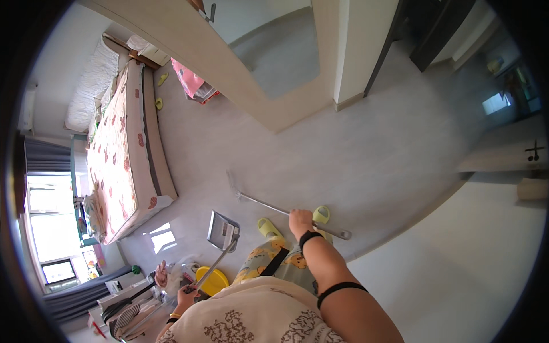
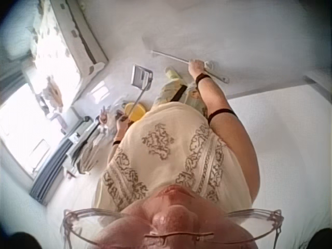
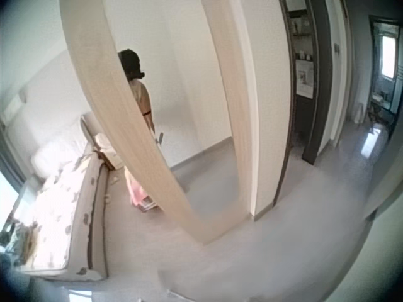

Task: The person is sweeping the floor in a bedroom using a broom and a dustpan.

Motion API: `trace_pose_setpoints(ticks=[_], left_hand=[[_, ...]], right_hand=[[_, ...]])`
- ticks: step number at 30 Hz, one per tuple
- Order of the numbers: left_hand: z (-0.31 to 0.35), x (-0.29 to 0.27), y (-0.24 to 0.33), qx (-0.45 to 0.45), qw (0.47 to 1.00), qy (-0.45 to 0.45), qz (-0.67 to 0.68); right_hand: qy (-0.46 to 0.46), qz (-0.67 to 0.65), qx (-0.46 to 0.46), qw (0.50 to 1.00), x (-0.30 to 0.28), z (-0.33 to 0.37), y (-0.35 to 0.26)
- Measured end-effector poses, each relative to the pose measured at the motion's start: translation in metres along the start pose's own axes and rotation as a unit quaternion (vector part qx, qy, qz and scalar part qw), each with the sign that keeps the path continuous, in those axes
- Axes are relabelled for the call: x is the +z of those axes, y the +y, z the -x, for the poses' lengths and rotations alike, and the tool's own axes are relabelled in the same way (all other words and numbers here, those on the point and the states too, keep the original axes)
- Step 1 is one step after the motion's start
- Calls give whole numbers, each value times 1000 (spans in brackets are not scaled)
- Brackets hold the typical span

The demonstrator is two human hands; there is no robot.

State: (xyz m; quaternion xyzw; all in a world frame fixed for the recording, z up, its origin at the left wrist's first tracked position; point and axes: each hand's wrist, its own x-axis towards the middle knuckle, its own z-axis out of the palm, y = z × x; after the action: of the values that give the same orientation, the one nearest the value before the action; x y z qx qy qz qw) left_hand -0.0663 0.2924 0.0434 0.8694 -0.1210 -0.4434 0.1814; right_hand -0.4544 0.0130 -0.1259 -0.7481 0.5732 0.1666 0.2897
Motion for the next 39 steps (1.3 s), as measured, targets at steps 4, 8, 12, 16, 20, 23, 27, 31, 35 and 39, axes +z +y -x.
trace_pose_setpoints(ticks=[4, 8, 12, 16, 20, 23, 27, 31, 35, 39], left_hand=[[0, 1, 5, 0, 999, -6, -34], [-2, 1, -8, -13, 1000, 1, -11], [-20, 5, -29, 15, 999, -29, 4], [-28, 20, -24, 7, 1000, -7, -17], [-26, 29, -26, 4, 1000, -4, -2], [-16, 30, -21, -6, 1000, -1, -8], [3, 16, -28, -28, 999, -5, -22], [25, 18, -25, -21, 999, 2, -40], [28, 17, -35, -18, 999, 19, -42], [21, 25, -31, -11, 999, 15, -44]], right_hand=[[59, -25, 37, 997, 26, 8, 27], [50, -65, 147, 986, 6, 96, 130], [72, 56, 216, 972, -28, 210, 231], [67, 59, 243, 966, -62, 269, 240], [105, 13, 126, 986, -39, 238, 212], [131, -34, 38, 990, -10, 160, 162], [20, -9, 3, 1000, 3, 64, 59], [46, 2, -46, 998, 29, 3, 3], [23, 50, 22, 998, 4, 8, 28], [9, -8, 144, 989, -10, 76, 158]])
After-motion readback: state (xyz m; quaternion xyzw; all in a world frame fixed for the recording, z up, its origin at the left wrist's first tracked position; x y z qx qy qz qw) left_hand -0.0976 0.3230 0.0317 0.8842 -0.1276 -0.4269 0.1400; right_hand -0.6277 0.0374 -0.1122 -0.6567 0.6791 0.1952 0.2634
